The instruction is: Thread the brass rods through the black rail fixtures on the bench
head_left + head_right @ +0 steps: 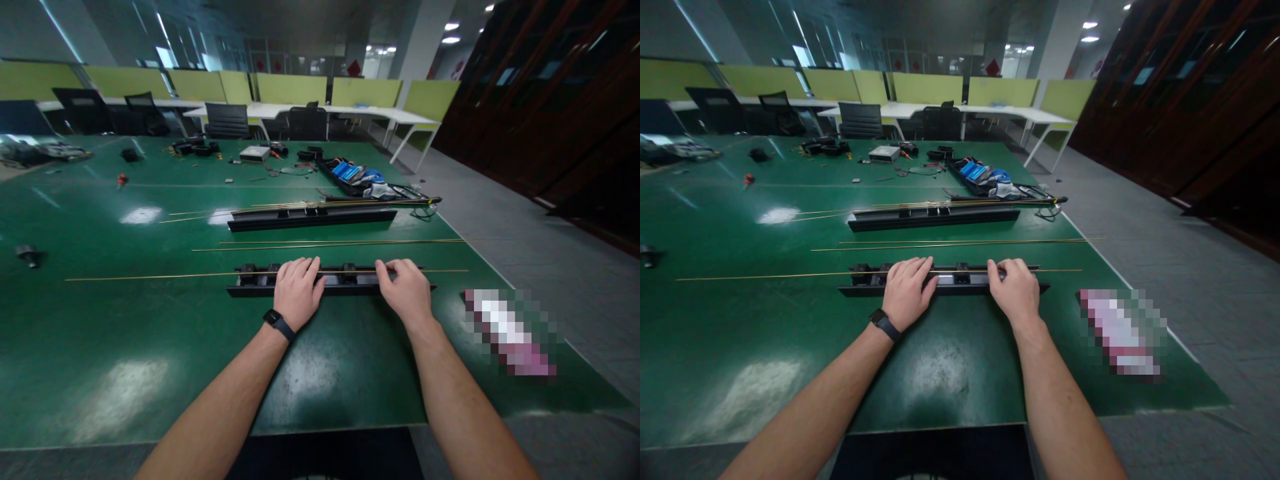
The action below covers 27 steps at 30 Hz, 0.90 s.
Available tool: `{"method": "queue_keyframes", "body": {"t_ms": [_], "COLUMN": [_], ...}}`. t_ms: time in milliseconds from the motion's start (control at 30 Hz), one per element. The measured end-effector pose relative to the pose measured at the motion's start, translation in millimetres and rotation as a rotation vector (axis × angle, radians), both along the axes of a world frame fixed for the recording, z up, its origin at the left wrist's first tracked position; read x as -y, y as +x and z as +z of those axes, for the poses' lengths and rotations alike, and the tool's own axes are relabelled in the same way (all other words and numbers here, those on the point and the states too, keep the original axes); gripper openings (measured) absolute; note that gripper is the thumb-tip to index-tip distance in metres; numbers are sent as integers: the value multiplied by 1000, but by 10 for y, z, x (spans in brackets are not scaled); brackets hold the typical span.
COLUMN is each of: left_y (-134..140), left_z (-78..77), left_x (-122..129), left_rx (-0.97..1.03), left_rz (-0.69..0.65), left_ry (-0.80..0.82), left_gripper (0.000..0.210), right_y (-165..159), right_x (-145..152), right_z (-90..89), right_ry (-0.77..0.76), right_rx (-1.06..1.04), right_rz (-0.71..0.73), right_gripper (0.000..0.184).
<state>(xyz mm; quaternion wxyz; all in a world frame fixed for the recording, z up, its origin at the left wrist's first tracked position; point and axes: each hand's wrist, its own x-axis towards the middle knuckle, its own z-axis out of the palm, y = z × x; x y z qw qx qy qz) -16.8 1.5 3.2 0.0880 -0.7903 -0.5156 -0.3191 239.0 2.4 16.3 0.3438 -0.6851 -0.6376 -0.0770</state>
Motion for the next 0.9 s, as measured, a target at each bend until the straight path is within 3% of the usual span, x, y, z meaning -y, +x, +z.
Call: {"method": "queue_keyframes", "body": {"t_ms": [600, 900], "left_y": [-11, -6], "left_z": [-4, -8], "left_x": [-5, 1], "left_rx": [-3, 13], "left_rz": [-11, -8], "left_ry": [6, -4], "left_gripper": [43, 43], "right_y": [46, 4], "right_x": [-5, 2], "right_z": [52, 14], "right_ry": [-98, -21], "right_rx": [19, 35], "right_rz": [-87, -18], "right_gripper": [39, 42]}}
